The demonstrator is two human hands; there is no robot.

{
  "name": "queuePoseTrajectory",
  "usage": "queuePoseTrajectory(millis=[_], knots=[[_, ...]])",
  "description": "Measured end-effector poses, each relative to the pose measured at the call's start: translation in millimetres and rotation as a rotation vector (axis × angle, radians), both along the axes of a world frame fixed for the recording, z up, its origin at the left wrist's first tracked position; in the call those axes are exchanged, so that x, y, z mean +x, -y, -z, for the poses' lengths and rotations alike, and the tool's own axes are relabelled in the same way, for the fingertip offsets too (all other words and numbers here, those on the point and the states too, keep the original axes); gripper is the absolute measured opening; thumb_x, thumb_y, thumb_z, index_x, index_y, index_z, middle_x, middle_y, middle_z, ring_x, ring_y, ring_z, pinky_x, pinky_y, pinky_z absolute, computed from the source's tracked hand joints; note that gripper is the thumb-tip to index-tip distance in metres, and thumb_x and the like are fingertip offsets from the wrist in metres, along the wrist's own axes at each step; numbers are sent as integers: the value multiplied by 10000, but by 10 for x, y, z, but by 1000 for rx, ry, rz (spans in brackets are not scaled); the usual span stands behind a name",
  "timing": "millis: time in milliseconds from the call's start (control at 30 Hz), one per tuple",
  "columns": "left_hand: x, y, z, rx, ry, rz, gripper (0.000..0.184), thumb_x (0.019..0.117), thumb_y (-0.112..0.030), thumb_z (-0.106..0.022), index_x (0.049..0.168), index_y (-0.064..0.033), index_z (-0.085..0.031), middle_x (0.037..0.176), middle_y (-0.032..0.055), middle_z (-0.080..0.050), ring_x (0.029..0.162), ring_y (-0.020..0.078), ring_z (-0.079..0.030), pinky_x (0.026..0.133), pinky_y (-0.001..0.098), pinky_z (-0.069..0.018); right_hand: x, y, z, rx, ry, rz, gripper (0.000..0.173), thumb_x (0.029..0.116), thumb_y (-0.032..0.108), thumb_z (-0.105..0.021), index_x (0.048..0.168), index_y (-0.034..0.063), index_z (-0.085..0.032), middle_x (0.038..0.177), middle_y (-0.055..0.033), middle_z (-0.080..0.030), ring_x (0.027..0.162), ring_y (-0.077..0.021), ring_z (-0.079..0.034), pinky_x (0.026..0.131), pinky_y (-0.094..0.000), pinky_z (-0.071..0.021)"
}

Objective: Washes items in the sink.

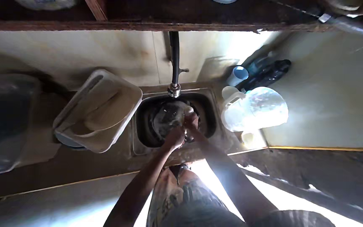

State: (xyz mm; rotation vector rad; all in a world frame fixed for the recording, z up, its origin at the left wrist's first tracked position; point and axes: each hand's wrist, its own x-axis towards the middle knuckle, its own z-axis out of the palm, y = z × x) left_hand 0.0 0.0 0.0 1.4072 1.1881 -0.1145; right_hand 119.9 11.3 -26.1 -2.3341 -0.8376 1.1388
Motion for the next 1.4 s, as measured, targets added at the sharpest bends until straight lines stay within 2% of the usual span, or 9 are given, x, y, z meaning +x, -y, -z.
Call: queuePoseTrajectory(millis=[233,367,600,1000,1067,1200,1233,1300,1400], knots=[[-33,-106,-111,210,-7,141,310,1091,-115,-411,1225,43,-641,1022,199,-665,864,259,-632,835,421,-521,18,-88,-173,128,54,-188,428,988,207,-670,1307,-70,-601,1257,-321,-638,1181,-470,-625,1002,-618,-493],[-96,-46,-135,20,98,-136,374,1128,-217,-346,1133,30,-627,640,7,-486,488,67,-422,500,220,-393,323,-228,-27,99,150,-30,422,1010,224,-638,1323,-57,-604,1279,-308,-641,1222,-455,-617,1042,-591,-483],[-16,-100,-149,121,-101,61,319,1103,-205,-430,1177,33,-629,817,118,-595,653,177,-547,671,351,-504,-137,114,-48,165,-62,-157,512,998,197,-664,1433,-14,-494,1345,-316,-588,1217,-483,-597,1001,-616,-496],[-265,71,-241,-7,7,-37,408,1134,-263,-329,1174,2,-637,641,22,-531,487,81,-457,501,228,-413,124,78,-57,79,57,-246,430,979,226,-676,1334,-8,-614,1247,-293,-658,1165,-465,-638,975,-645,-499],[-381,76,-190,-163,242,-217,364,1124,-219,-344,1069,-12,-640,539,-25,-464,399,34,-381,403,169,-335,301,-26,-4,84,-96,-104,421,1018,208,-634,1347,-49,-579,1301,-277,-633,1214,-393,-627,1037,-552,-498],[-520,-21,-54,-579,673,-378,384,1114,-239,-286,1037,-123,-644,533,-113,-451,372,-53,-359,351,93,-315,120,14,14,385,-744,92,371,1105,338,-405,1207,26,-578,1002,-109,-674,831,-176,-675,716,-327,-584],[-486,-16,-82,-525,641,-399,339,1109,-227,-336,1113,-101,-650,556,-94,-464,386,-41,-369,359,100,-319,27,43,-106,382,-621,104,317,1095,287,-464,1202,12,-581,989,-129,-679,835,-188,-678,730,-333,-584],[-389,30,-203,-232,450,-347,231,1080,-136,-446,1246,-71,-594,629,-37,-494,444,4,-395,406,138,-329,-17,70,-287,264,-300,-12,459,1022,160,-632,1389,-89,-514,1293,-284,-623,1182,-358,-632,1044,-476,-501],[-325,112,-268,-68,305,-307,194,1078,-82,-446,1227,-34,-560,651,-15,-475,476,26,-398,441,159,-330,-85,69,-352,173,-11,-166,437,954,207,-719,1275,-68,-612,1249,-297,-648,1193,-435,-627,1027,-588,-490]])
